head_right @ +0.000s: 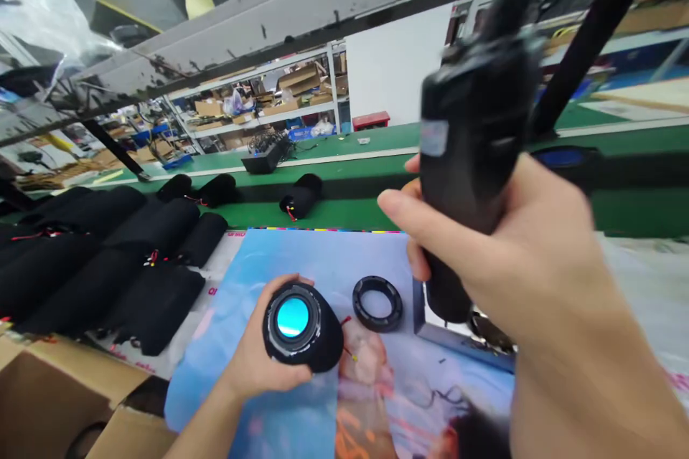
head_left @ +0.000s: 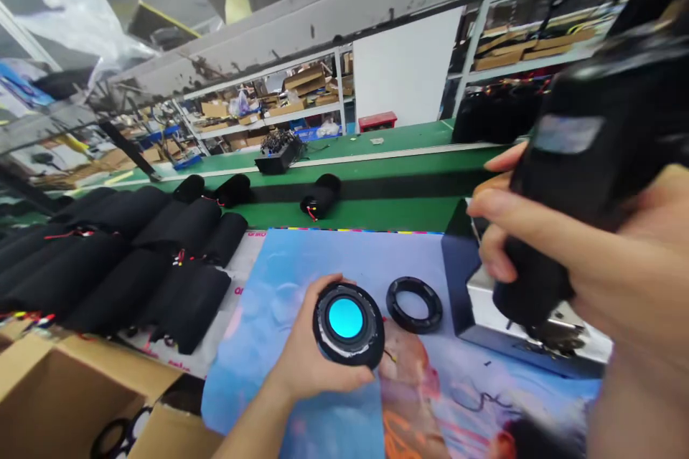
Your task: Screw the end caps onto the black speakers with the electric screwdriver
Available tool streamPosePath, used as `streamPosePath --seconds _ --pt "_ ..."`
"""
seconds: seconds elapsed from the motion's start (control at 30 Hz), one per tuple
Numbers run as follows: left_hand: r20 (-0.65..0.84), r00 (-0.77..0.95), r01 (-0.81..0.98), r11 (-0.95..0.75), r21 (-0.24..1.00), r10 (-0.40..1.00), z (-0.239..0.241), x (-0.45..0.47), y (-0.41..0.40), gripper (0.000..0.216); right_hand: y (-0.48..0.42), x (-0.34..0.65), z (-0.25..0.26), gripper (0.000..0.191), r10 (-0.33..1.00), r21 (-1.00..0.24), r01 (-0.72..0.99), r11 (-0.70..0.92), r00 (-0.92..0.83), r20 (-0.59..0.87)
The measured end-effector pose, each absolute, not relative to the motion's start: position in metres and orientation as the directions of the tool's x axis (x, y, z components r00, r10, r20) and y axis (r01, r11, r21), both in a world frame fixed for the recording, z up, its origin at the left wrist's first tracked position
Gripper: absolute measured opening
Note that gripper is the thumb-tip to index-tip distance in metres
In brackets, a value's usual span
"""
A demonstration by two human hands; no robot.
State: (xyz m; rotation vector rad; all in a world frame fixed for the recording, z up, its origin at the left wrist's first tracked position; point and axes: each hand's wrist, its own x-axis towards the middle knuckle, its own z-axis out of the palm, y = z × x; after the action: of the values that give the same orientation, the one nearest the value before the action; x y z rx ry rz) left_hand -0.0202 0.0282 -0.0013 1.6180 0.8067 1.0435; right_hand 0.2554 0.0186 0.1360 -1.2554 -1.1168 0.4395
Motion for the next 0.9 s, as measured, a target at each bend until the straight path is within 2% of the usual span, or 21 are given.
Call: streamPosePath --seconds 0.17,0.4,0.5,0.57,0.77,0.9 --pt "0.234 0.423 -0.024 -0.248 0.969 0.875 -0.004 -0.024 0.027 0.104 0.021 0.251 0.116 0.062 0.944 -0.914 0.404 0.038 0.286 0.165" --pt "0.369 0.463 -0.021 -0.406 0.914 0.806 -0.007 -0.028 0.032 0.104 -0.015 0.235 0.067 0.056 0.945 -0.861 0.438 -0.259 0.3 -0.131" --pt "0.402 0.471 -0.024 -0.445 0.895 0.785 -0.007 -0.035 0.029 0.102 -0.03 0.228 0.056 0.054 0.919 -0.85 0.417 -0.32 0.354 -0.172" --pt "0.412 0.467 0.005 -0.468 0.883 0.782 -0.005 -0.04 0.027 0.102 -0.035 0.229 0.052 0.058 0.901 -0.856 0.392 -0.338 0.396 -0.174" --pt "0.221 0.551 0.137 -0.349 0.927 0.804 0.013 -0.05 0.027 0.102 -0.039 0.243 0.048 0.063 0.869 -0.844 0.396 -0.363 0.471 -0.153" --pt "0.217 0.544 0.13 -0.337 0.932 0.81 0.017 -0.049 0.027 0.1 -0.031 0.237 0.04 0.07 0.888 -0.804 0.449 -0.39 0.413 -0.2"
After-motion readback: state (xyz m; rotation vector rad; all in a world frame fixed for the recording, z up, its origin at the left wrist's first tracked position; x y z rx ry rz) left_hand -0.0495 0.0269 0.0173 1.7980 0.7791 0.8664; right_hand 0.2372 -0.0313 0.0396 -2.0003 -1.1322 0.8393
